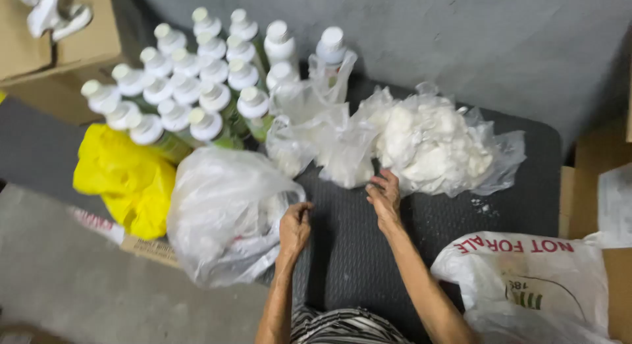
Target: Packaging white material into plastic bags and then placing them into a cardboard box.
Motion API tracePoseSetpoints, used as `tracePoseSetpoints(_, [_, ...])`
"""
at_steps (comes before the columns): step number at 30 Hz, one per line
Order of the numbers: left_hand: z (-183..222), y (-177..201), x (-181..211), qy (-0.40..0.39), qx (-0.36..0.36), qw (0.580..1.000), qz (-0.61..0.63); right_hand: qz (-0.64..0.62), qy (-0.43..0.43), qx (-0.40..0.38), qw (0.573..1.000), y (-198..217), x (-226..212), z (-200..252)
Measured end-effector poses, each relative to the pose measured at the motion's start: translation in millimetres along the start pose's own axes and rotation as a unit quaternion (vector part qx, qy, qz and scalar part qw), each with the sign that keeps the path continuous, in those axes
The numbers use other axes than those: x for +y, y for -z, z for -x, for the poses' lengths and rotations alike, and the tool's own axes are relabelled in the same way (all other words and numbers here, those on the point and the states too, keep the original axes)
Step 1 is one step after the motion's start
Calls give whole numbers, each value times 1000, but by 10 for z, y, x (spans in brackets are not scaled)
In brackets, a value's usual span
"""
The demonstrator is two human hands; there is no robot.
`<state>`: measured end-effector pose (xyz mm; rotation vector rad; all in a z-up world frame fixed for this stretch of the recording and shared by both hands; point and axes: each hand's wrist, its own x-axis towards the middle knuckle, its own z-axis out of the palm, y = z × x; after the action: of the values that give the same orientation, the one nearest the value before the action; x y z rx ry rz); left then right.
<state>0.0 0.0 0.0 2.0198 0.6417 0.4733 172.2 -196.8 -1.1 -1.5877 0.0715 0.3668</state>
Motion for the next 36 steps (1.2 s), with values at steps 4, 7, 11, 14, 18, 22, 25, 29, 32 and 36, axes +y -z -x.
tracePoseSetpoints(4, [322, 330, 114, 38, 33, 997, -66, 9, -29, -47, 998, -152, 144, 182])
tracePoseSetpoints(7, [498, 512, -73, 23, 49, 993, -109, 6, -79, -116, 990, -310, 353, 379])
tracePoseSetpoints(11, [528, 626, -475, -20, 122, 980, -156, 39, -91, -180, 979, -392, 520, 682])
tracePoseSetpoints(14, [342, 786, -352, -60, 170, 950, -254, 68, -88, -213, 971, -410, 547, 820])
tracePoseSetpoints(18, [27, 1082, -236, 46, 93, 938, -332, 84, -81, -197, 973, -643, 654, 847])
tracePoseSetpoints(22, [-353, 1166, -1219, 62, 62, 944, -317, 60, -74, -220, 971, -1169, 487, 966])
tracePoseSetpoints(25, [-629, 1212, -1902, 102, 12, 949, -298, 15, -35, -270, 962, -1606, 535, 1016])
tracePoseSetpoints(29, [-639, 1696, -1210, 135, -50, 989, -23, 65, -14, -268, 961, -2029, 462, 1231])
tracePoseSetpoints(32, [-634, 1984, -497, 214, -108, 958, 156, 58, -48, -259, 963, -2133, 224, 1313])
tracePoseSetpoints(36, [-583, 1822, -569, 179, -136, 948, 227, -114, -96, -272, 951, -2059, 82, 1277])
